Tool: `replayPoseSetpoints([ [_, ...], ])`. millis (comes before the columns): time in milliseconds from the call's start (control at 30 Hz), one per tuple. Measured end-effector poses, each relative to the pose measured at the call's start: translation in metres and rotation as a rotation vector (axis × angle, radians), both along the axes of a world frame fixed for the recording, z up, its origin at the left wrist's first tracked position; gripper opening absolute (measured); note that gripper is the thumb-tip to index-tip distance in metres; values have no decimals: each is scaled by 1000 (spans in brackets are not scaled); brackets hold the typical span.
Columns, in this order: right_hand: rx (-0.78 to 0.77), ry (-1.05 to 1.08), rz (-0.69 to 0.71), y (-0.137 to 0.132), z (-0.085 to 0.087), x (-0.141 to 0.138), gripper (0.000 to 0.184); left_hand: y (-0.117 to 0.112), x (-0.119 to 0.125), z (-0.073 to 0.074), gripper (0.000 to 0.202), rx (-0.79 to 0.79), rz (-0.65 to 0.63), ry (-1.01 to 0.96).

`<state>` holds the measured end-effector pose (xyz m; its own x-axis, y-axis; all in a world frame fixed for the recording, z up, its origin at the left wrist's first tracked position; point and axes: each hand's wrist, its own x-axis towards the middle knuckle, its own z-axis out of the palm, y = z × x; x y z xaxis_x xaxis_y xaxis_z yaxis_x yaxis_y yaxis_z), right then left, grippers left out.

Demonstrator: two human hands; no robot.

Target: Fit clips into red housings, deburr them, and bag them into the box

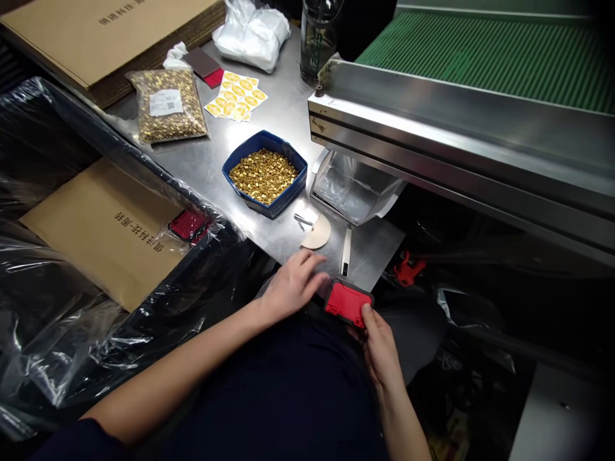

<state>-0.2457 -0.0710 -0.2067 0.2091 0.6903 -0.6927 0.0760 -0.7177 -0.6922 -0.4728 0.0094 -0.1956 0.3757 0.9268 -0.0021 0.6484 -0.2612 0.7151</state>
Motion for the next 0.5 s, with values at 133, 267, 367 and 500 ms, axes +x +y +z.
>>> replayPoseSetpoints([
  [133, 10, -266, 203, 11, 7, -9, 58, -23, 7, 2, 99, -29, -280, -6],
  [267, 23, -557, 401, 27, 30, -11, 49, -18, 11, -6, 92, -41, -323, 110],
  [367, 119, -726, 488, 50, 54, -16, 41, -5, 9, -7, 89, -21, -353, 145],
  [500, 385, -793, 623, 118, 74, -48, 29, 2, 6, -2, 77, 34, -358, 178],
])
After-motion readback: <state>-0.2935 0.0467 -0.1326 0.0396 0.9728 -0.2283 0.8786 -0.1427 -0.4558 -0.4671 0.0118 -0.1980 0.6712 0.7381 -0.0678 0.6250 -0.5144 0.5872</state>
